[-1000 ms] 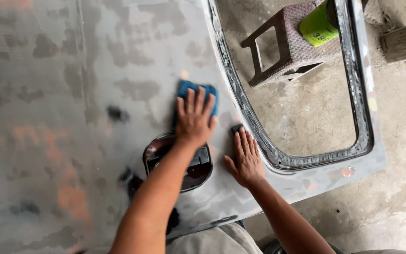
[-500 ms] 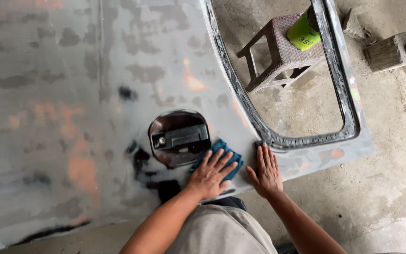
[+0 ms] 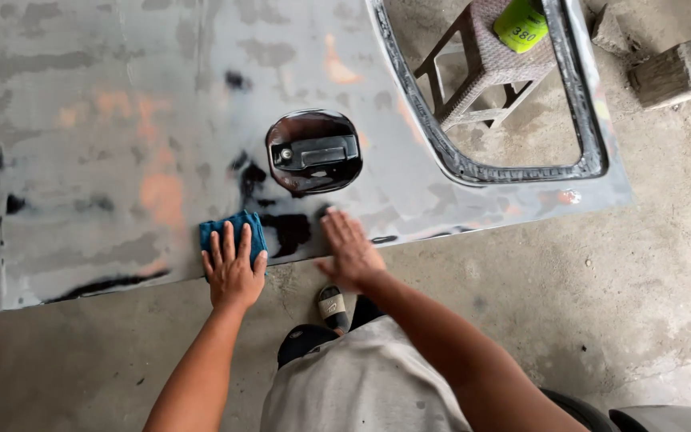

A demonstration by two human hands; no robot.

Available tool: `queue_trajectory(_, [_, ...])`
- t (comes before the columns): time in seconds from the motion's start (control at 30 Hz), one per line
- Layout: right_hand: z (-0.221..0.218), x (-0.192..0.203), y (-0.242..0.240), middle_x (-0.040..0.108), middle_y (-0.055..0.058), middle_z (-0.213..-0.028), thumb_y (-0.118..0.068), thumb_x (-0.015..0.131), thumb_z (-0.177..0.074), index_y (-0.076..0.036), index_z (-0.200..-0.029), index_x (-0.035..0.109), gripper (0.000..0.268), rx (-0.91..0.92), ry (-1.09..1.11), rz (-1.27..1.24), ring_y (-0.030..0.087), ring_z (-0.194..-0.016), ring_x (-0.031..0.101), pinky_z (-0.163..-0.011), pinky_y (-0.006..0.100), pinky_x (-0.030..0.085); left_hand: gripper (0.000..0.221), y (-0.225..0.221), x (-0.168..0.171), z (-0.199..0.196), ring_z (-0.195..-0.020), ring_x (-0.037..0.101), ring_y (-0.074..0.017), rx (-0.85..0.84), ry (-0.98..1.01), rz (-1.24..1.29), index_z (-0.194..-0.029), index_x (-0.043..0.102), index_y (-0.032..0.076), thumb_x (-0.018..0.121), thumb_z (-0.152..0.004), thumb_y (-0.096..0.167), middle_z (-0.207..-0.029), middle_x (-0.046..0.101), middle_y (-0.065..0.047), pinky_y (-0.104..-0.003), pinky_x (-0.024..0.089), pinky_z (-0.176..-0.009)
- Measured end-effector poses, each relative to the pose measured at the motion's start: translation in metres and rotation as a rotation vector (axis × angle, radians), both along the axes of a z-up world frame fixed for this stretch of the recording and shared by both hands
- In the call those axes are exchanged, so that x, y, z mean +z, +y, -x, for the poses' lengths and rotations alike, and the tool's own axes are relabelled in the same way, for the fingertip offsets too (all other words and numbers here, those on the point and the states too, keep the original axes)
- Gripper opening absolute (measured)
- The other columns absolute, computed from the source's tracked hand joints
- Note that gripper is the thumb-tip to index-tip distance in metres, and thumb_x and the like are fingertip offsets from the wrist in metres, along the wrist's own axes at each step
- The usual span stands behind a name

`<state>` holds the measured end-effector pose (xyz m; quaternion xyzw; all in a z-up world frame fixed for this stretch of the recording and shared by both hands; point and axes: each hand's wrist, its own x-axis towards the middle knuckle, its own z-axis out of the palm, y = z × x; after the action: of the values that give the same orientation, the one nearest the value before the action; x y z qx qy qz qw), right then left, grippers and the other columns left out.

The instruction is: The person scrubs a car door with a sanding block and wipes the surface with a blue cloth. They work around the door handle and the window frame, alternating between scrubbing and wiping motions.

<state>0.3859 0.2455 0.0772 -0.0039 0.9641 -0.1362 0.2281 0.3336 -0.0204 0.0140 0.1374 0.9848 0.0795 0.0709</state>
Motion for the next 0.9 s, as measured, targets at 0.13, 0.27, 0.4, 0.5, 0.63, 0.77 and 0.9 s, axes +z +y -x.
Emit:
queue_trajectory(0.13, [-0.024, -0.015, 0.010, 0.001, 0.016, -0.172, -0.061, 0.042, -0.101, -0.004, -0.162, 0.006, 0.091, 0.146, 0.119, 0.127, 0.032, -0.159, -0.001, -0.127, 0.044, 0.003, 0.071, 0.013, 0.000, -0.002, -0.156, 0.011, -0.0366, 0.079, -0.016, -0.001, -0.163, 0.025, 0.029, 0.044, -0.099, 0.053, -0.172, 0.012, -0.007, -0.059, 0.010, -0.122])
queue_trajectory(0.27, [-0.045, -0.035, 0.103, 0.003, 0.012, -0.173, -0.064, 0.038, -0.098, -0.010, -0.164, 0.007, 0.091, -0.095, 0.099, 0.035, 0.027, -0.159, 0.002, -0.128, 0.044, 0.005, 0.071, 0.020, -0.009, -0.004, -0.156, 0.011, -0.0379, 0.129, -0.010, 0.005, -0.163, 0.025, 0.028, 0.044, -0.099, 0.051, -0.172, 0.012, -0.008, -0.062, 0.009, -0.122])
queue_trajectory(0.4, [-0.075, -0.072, 0.237, -0.002, 0.015, -0.172, -0.063, 0.029, -0.102, -0.007, -0.163, 0.001, 0.088, -0.453, 0.111, -0.142, 0.029, -0.158, -0.001, -0.125, 0.047, 0.002, 0.069, 0.053, -0.019, -0.007, -0.156, 0.013, -0.0414, 0.108, 0.090, -0.030, -0.163, 0.029, 0.025, 0.044, -0.100, 0.049, -0.172, 0.015, -0.011, -0.066, 0.009, -0.121])
queue_trajectory(0.5, [-0.095, -0.088, 0.287, -0.001, 0.014, -0.173, -0.066, 0.029, -0.100, -0.006, -0.164, 0.004, 0.091, -0.457, 0.165, -0.135, 0.029, -0.159, -0.001, -0.126, 0.046, 0.002, 0.067, 0.121, -0.013, -0.012, -0.155, 0.017, -0.0428, -0.007, 0.123, -0.040, -0.161, 0.034, 0.024, 0.045, -0.100, 0.050, -0.171, 0.020, -0.013, -0.067, 0.009, -0.121])
queue_trajectory(0.63, [-0.102, -0.094, 0.296, 0.001, 0.015, -0.173, -0.069, 0.029, -0.098, -0.004, -0.164, 0.006, 0.095, -0.403, 0.246, -0.116, 0.030, -0.159, 0.000, -0.127, 0.046, 0.002, 0.066, 0.246, 0.005, -0.022, -0.155, 0.022, -0.0410, -0.223, 0.054, -0.038, -0.158, 0.038, 0.023, 0.049, -0.097, 0.047, -0.170, 0.025, -0.013, -0.066, 0.011, -0.122])
queue_trajectory(0.77, [-0.104, -0.082, 0.307, 0.004, 0.019, -0.171, -0.070, 0.033, -0.097, -0.001, -0.162, 0.009, 0.098, -0.297, 0.262, -0.032, 0.034, -0.158, 0.002, -0.126, 0.046, 0.004, 0.068, 0.344, -0.002, -0.016, -0.153, 0.021, -0.0427, -0.449, -0.018, -0.186, -0.158, 0.038, 0.023, 0.052, -0.096, 0.044, -0.168, 0.024, -0.014, -0.068, 0.011, -0.118])
queue_trajectory(0.9, [-0.095, -0.067, 0.329, 0.010, 0.023, -0.169, -0.070, 0.038, -0.095, 0.001, -0.160, 0.014, 0.100, -0.107, 0.274, 0.068, 0.038, -0.157, 0.007, -0.125, 0.047, 0.007, 0.064, 0.399, -0.016, 0.036, -0.155, 0.021, -0.0381, -0.410, 0.002, -0.120, -0.159, 0.037, 0.028, 0.051, -0.099, 0.045, -0.169, 0.022, -0.008, -0.068, 0.012, -0.120])
